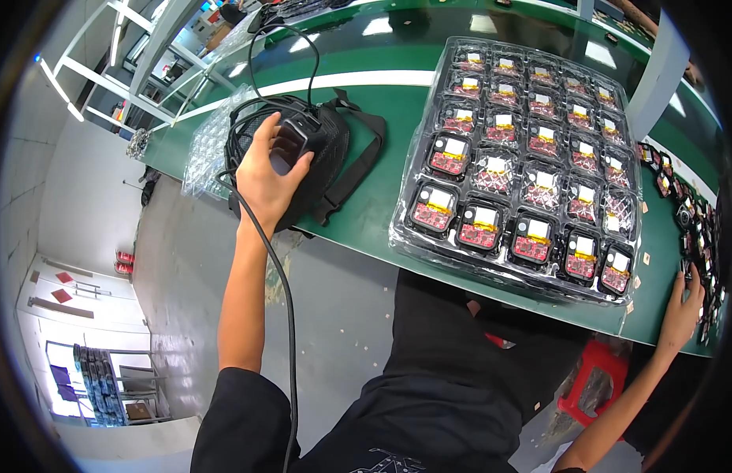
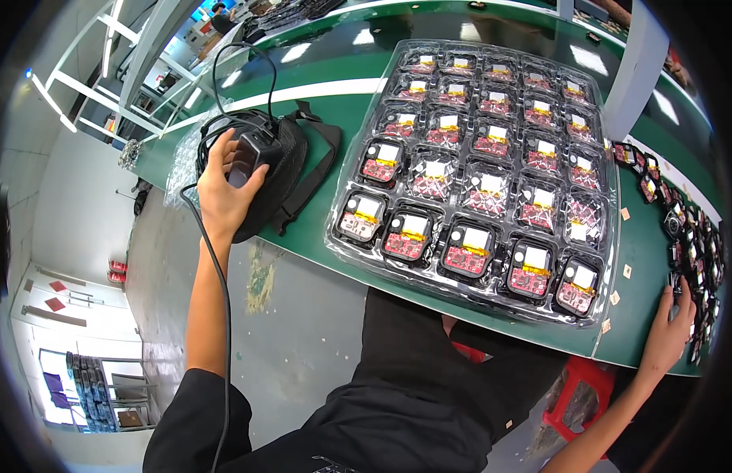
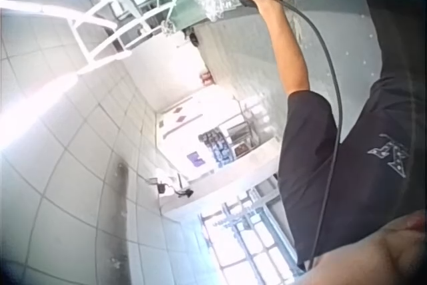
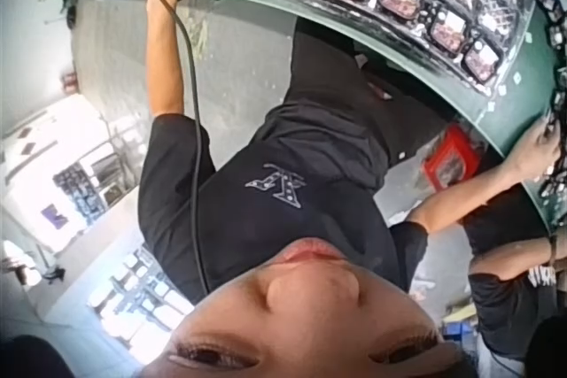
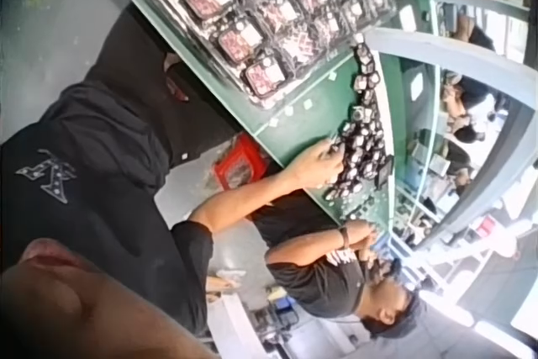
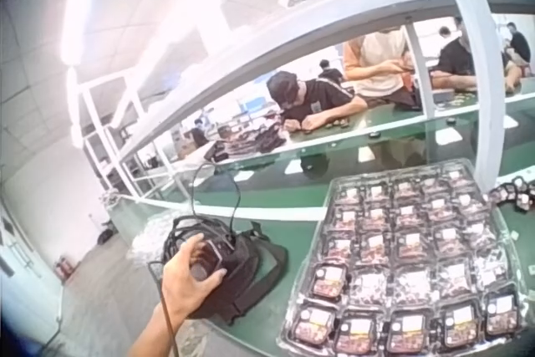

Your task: The recorder uses tweezers to assemble small electronic components, placing parts into modules on an assembly tray.

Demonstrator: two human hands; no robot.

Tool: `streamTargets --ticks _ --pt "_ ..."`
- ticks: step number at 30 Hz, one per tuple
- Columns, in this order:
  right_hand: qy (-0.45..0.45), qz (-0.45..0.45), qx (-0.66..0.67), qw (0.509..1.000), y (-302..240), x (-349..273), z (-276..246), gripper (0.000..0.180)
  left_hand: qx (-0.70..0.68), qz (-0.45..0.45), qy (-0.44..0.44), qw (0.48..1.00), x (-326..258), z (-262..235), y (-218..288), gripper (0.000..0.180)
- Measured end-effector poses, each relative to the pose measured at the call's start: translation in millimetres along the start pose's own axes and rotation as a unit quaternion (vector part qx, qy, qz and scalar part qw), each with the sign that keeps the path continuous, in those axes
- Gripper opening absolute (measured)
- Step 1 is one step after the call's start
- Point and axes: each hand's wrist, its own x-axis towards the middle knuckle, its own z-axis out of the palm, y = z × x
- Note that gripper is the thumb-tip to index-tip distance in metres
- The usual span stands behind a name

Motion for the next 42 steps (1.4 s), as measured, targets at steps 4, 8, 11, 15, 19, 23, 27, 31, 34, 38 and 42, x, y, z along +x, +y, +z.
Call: streamTargets --ticks 4,8,11,15,19,23,27,31,34,38,42 --pt "0.001 -0.002 0.044 0.999 0 -1 1 0.045 -0.124 -0.034 0.038 0.991 4 -1 -1 0.074" --pt "-0.011 0.004 0.053 0.999 -3 0 -1 0.045 -0.218 -0.081 0.086 0.969 12 2 -4 0.074" --pt "0.012 -0.021 0.032 0.999 3 0 4 0.045 -0.282 -0.074 0.108 0.950 17 -1 -9 0.075" --pt "-0.005 -0.002 0.035 0.999 -5 0 -3 0.045 -0.361 -0.063 0.136 0.920 34 -8 -7 0.058" --pt "0.002 -0.010 0.034 0.999 -3 -1 -2 0.044 -0.367 -0.033 0.091 0.925 36 -14 -2 0.054" --pt "0.007 -0.012 0.033 0.999 -1 0 1 0.043 -0.261 -0.006 -0.057 0.964 14 -16 19 0.051" --pt "-0.008 -0.009 -0.002 1.000 -5 0 -4 0.044 -0.215 -0.011 -0.096 0.972 -5 -11 44 0.049" --pt "-0.008 0.001 0.035 0.999 -8 -2 -5 0.044 -0.172 0.000 -0.127 0.977 -13 -9 66 0.045" --pt "-0.013 0.009 0.036 0.999 -9 -2 -6 0.044 -0.137 0.019 -0.124 0.983 -18 -5 78 0.046" --pt "-0.007 -0.007 0.019 1.000 -5 -1 -6 0.043 -0.105 -0.037 -0.176 0.978 -22 5 93 0.046" --pt "-0.004 -0.012 0.034 0.999 -7 1 -4 0.043 -0.032 -0.026 -0.145 0.989 -29 17 89 0.046"
